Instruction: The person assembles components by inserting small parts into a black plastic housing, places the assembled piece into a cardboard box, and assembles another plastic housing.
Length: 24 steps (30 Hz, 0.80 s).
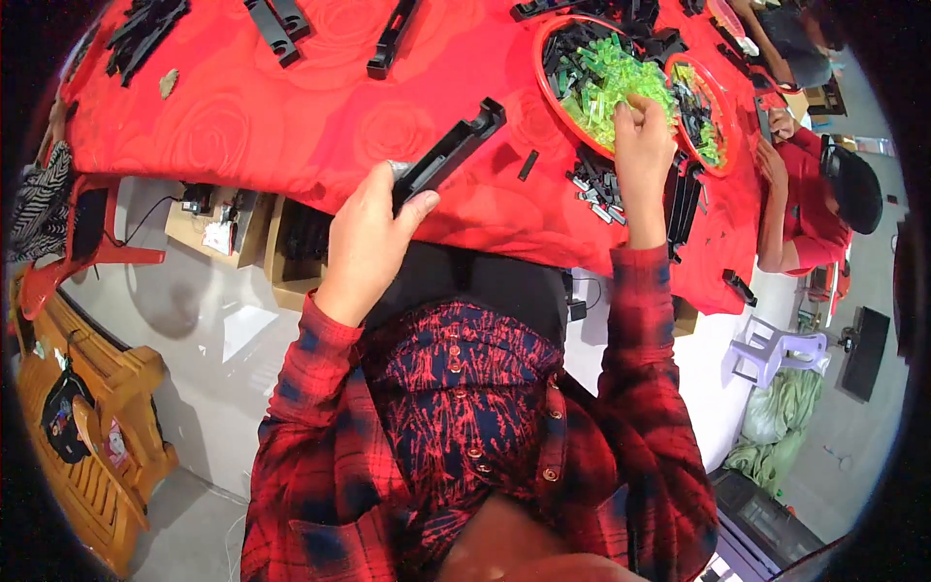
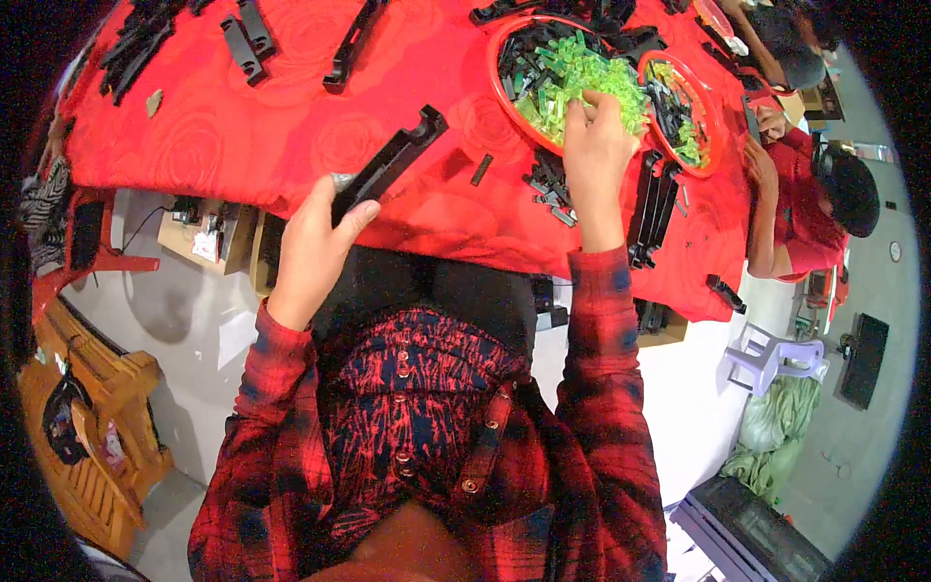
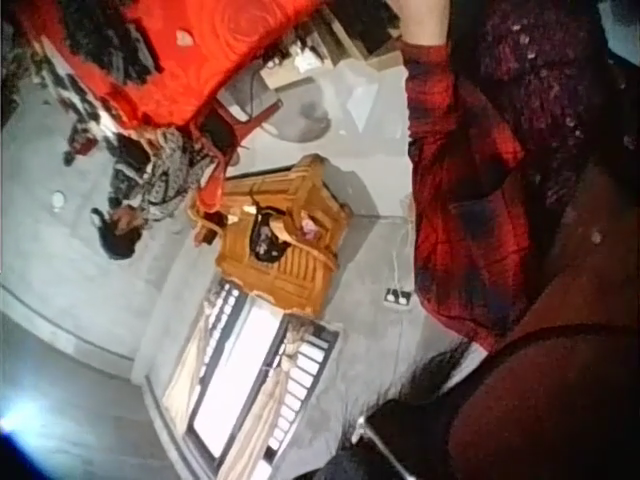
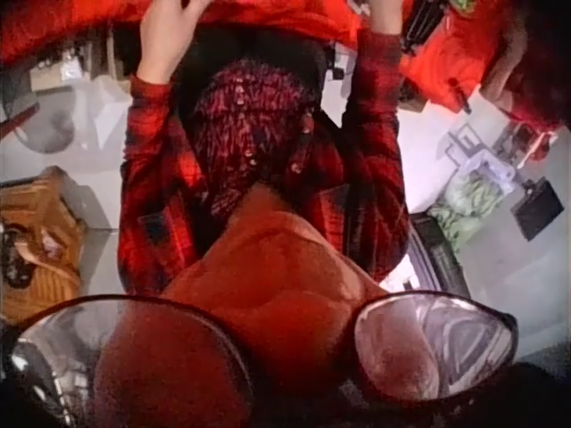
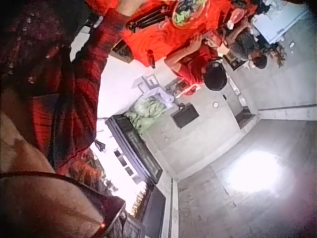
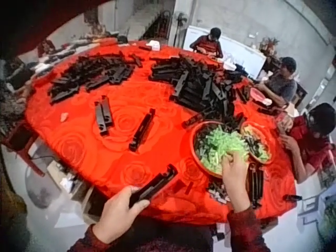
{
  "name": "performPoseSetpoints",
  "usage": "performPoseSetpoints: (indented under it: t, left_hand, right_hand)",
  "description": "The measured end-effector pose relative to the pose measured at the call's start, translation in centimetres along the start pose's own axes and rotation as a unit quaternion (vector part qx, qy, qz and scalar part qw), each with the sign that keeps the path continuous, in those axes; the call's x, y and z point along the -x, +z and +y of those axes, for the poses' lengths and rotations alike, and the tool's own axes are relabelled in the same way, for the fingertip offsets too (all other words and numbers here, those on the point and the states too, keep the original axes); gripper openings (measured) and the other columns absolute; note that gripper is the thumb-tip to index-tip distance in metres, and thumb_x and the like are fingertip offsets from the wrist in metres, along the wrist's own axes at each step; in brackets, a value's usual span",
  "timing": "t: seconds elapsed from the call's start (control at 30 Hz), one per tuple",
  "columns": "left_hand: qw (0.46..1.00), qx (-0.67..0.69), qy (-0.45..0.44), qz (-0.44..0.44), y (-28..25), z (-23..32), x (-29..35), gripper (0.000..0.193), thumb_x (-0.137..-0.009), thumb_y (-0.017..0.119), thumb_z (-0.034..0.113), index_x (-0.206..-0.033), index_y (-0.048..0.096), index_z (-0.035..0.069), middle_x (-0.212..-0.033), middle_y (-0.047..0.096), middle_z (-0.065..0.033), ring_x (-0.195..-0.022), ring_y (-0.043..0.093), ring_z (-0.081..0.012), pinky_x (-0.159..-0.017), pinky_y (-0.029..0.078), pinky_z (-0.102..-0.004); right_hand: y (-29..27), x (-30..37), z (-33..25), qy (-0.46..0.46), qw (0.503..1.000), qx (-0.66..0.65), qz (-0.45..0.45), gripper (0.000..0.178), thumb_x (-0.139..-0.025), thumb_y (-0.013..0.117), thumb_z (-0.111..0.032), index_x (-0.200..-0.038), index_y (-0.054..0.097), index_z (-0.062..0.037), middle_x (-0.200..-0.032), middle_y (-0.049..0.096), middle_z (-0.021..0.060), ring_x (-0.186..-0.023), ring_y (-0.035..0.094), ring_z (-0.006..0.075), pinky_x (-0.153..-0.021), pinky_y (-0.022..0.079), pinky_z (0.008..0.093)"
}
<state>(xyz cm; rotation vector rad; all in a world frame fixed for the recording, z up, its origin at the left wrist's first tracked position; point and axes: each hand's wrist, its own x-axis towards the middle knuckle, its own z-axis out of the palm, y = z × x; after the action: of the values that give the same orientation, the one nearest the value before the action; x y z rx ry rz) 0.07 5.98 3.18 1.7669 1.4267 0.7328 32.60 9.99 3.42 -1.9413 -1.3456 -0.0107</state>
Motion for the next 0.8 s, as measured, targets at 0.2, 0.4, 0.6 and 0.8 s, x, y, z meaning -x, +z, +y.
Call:
performPoseSetpoints:
  t: [0.2,0.4,0.6,0.8]
  left_hand:
    - [0.993,0.110,0.022,-0.031,1.4,-0.3,0.9,0.035,-0.097,0.061,0.031,-0.113,0.059,0.000,-0.100,0.062,-0.0216,-0.102,0.062,-0.0332,-0.087,0.046,-0.0391]
    - [0.995,0.076,0.044,-0.048,2.5,0.7,2.8,0.037,-0.098,0.059,0.035,-0.112,0.057,0.001,-0.092,0.058,-0.0185,-0.087,0.060,-0.0375,-0.075,0.046,-0.0440]
    - [0.995,0.023,0.083,-0.041,3.4,1.7,4.7,0.043,-0.098,0.059,0.034,-0.126,0.057,0.002,-0.091,0.057,-0.0164,-0.084,0.060,-0.0351,-0.074,0.047,-0.0427]
    - [0.944,0.279,0.008,-0.173,4.1,1.2,4.9,0.029,-0.102,0.053,0.027,-0.106,0.060,-0.001,-0.078,0.055,-0.0061,-0.074,0.051,-0.0144,-0.069,0.044,-0.0315]
  right_hand:
    - [0.3,-0.8,0.4,-0.196,0.939,0.267,0.093,0.024,-0.093,0.063,-0.023,-0.111,0.067,-0.0068,-0.103,0.069,0.0171,-0.089,0.066,0.0356,-0.074,0.052,0.0435]
    - [-0.5,6.4,-6.6,0.066,0.955,-0.233,-0.172,0.055,-0.104,0.047,-0.045,-0.128,0.055,0.0047,-0.104,0.067,0.0154,-0.084,0.065,0.0192,-0.076,0.052,0.0338]
    - [0.4,9.8,-7.1,0.027,0.958,-0.244,-0.148,0.040,-0.106,0.049,-0.030,-0.127,0.056,0.0028,-0.097,0.061,0.0030,-0.084,0.054,0.0083,-0.078,0.045,0.0220]
    - [0.0,10.5,-6.8,-0.008,0.949,-0.270,-0.163,0.033,-0.106,0.048,-0.027,-0.121,0.057,0.0011,-0.094,0.061,0.0031,-0.089,0.056,0.0096,-0.083,0.045,0.0246]
